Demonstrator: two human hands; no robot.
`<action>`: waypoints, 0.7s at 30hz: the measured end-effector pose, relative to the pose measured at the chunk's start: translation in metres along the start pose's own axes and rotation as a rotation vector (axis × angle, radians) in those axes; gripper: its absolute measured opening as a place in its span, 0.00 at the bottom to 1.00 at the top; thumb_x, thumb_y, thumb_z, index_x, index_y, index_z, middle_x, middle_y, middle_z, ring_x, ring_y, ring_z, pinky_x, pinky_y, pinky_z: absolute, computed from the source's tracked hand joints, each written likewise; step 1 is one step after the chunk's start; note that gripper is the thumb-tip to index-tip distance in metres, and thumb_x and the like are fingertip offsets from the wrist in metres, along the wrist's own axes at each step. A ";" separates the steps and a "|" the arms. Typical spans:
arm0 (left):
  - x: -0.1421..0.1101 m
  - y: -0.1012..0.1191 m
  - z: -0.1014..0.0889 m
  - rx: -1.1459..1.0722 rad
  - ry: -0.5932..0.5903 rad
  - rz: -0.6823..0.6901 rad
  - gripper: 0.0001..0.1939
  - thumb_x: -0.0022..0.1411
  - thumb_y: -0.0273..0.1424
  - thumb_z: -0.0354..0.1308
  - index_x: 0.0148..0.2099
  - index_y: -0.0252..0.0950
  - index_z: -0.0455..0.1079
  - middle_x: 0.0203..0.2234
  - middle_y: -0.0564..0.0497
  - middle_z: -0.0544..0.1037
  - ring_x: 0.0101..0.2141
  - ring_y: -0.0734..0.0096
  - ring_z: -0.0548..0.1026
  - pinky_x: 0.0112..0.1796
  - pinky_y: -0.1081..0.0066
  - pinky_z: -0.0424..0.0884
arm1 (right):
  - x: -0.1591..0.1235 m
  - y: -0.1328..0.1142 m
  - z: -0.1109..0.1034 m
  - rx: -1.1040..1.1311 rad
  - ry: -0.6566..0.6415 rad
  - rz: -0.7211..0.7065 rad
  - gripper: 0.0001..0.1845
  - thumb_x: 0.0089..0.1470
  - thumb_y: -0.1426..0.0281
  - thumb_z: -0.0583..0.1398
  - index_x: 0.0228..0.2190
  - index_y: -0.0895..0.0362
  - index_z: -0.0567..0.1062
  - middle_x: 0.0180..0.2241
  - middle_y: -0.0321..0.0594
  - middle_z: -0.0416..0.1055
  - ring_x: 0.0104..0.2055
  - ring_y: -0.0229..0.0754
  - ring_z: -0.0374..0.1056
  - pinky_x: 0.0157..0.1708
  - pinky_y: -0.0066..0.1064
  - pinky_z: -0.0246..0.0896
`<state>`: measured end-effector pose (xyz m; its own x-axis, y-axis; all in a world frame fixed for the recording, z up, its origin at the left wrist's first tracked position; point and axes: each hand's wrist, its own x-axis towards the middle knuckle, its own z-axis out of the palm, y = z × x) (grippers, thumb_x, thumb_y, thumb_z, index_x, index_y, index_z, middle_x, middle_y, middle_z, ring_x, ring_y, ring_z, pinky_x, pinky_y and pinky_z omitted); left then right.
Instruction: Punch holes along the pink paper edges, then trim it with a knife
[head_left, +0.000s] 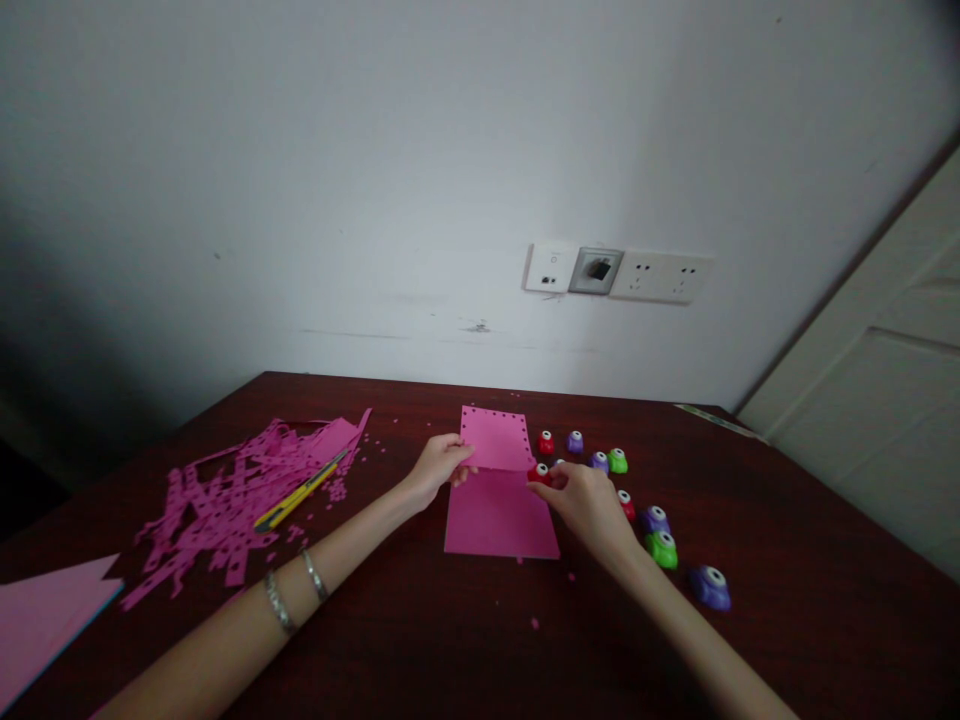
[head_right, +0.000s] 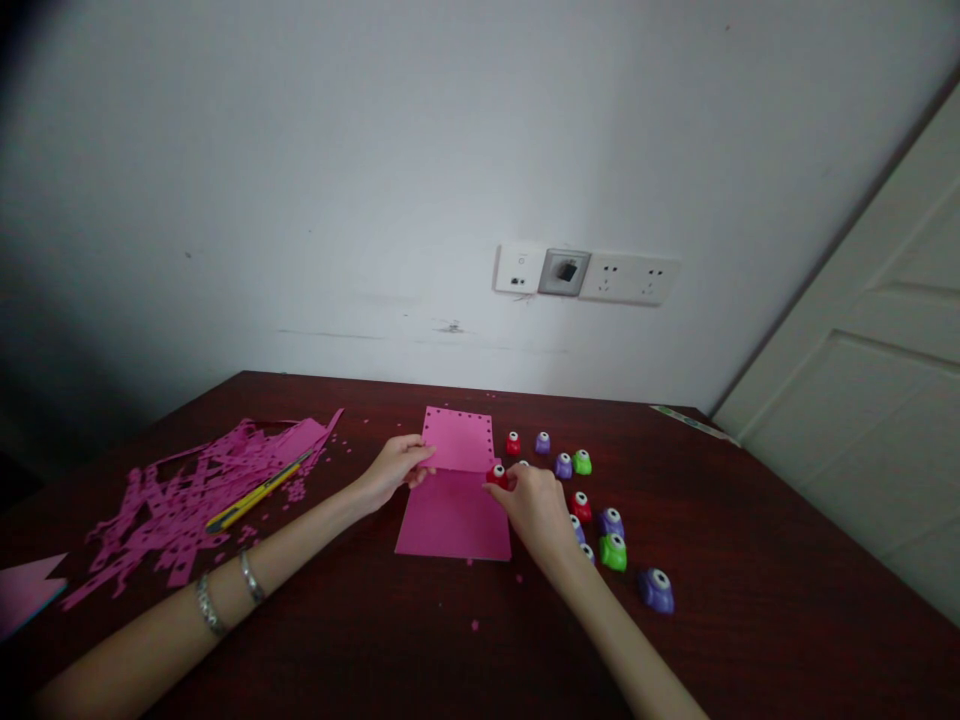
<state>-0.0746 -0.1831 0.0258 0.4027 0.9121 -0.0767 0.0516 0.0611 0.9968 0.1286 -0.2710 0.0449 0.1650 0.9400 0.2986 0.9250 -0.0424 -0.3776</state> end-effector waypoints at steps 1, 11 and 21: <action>0.000 0.000 0.000 0.001 -0.001 -0.001 0.06 0.56 0.30 0.53 0.31 0.31 0.64 0.20 0.50 0.73 0.15 0.81 0.64 0.16 0.78 0.56 | 0.000 0.000 0.000 -0.001 -0.001 0.001 0.13 0.45 0.59 0.61 0.20 0.56 0.75 0.21 0.40 0.74 0.24 0.43 0.68 0.23 0.30 0.52; 0.001 -0.001 0.000 0.002 -0.011 -0.006 0.06 0.56 0.31 0.53 0.30 0.31 0.64 0.20 0.49 0.74 0.15 0.81 0.65 0.16 0.78 0.56 | -0.001 -0.002 -0.002 -0.018 -0.017 0.006 0.13 0.45 0.59 0.61 0.21 0.56 0.75 0.22 0.42 0.74 0.25 0.44 0.69 0.24 0.30 0.52; 0.003 0.000 -0.003 -0.065 0.002 0.010 0.05 0.54 0.29 0.53 0.29 0.31 0.64 0.19 0.50 0.73 0.14 0.83 0.63 0.16 0.78 0.55 | 0.001 0.002 -0.002 -0.015 -0.018 0.020 0.14 0.46 0.59 0.60 0.20 0.56 0.75 0.21 0.40 0.74 0.24 0.42 0.68 0.24 0.29 0.51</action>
<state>-0.0762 -0.1791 0.0251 0.4011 0.9136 -0.0666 -0.0122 0.0780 0.9969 0.1313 -0.2709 0.0463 0.1773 0.9448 0.2754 0.9267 -0.0661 -0.3698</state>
